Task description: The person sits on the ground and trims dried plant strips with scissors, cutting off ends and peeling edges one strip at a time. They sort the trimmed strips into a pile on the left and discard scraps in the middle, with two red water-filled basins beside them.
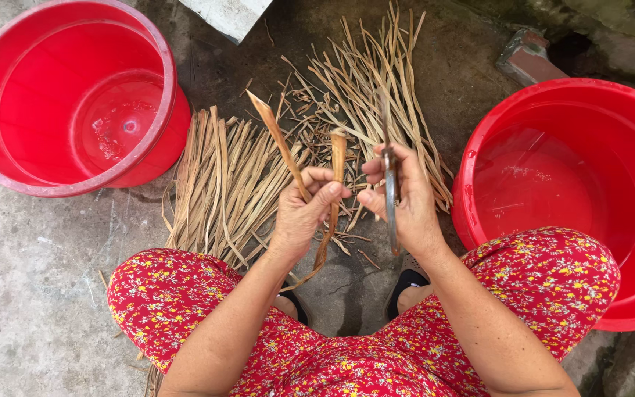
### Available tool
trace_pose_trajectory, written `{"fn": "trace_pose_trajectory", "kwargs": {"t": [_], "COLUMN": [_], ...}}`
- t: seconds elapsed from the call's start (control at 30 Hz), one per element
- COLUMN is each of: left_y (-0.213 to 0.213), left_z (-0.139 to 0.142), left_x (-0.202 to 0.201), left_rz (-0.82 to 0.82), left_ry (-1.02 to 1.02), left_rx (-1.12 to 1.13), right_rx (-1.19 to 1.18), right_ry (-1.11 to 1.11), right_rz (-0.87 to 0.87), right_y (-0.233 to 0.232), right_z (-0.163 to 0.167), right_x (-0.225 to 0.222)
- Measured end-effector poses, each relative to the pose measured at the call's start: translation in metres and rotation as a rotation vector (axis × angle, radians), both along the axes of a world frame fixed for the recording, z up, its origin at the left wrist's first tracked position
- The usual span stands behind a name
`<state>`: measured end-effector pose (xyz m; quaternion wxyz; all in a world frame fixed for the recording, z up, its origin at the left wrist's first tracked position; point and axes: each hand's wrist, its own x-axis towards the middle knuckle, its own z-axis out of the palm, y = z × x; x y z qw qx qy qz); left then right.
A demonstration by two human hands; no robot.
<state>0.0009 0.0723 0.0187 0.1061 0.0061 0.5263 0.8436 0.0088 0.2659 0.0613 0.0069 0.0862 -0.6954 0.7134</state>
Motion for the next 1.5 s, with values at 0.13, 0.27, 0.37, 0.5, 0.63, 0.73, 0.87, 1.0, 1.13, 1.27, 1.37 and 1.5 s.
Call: {"fn": "trace_pose_trajectory", "kwargs": {"t": [0.13,0.27,0.37,0.5,0.63,0.73,0.87,1.0,1.13,1.27,1.37,1.5], "left_y": [-0.011,-0.012,-0.011,-0.011,-0.011,-0.011,-0.01,-0.006,0.003,0.012,0.015,0.02], "left_z": [0.003,0.007,0.008,0.01,0.011,0.012,0.011,0.009,0.004,-0.006,-0.013,-0.015], "left_x": [-0.003,-0.003,-0.002,-0.001,-0.001,-0.001,0.0,0.002,0.007,0.009,0.01,0.012], "left_rz": [0.028,0.011,-0.006,-0.012,-0.018,-0.023,-0.034,-0.083,-0.207,-0.342,-0.419,-0.467], "left_ry": [-0.02,-0.009,-0.005,-0.011,-0.011,-0.015,-0.007,-0.02,-0.059,-0.041,-0.042,-0.01], "left_rx": [0.093,0.077,0.044,0.017,-0.007,-0.013,0.003,-0.078,-0.091,-0.126,-0.229,-0.302], "right_rx": [0.102,0.197,0.255,0.34,0.065,0.061,-0.072,-0.229,-0.229,-0.196,-0.26,-0.293], "right_ry": [-0.094,-0.141,-0.113,-0.156,-0.053,-0.363,-0.282,-0.058,-0.163,-0.041,-0.051,-0.047], "right_rz": [0.098,0.133,0.117,0.064,0.089,-0.014,-0.028,0.021,-0.044,-0.099,-0.12,-0.111], "right_y": [-0.006,-0.011,-0.011,-0.009,-0.011,-0.012,-0.011,-0.011,-0.011,0.0,0.007,0.004], "right_z": [-0.003,-0.003,-0.002,-0.007,-0.019,-0.025,-0.025,-0.021,-0.017,-0.013,-0.01,-0.01], "right_x": [0.005,0.007,0.007,0.007,0.006,0.007,0.002,0.0,-0.002,-0.007,-0.008,-0.004]}}
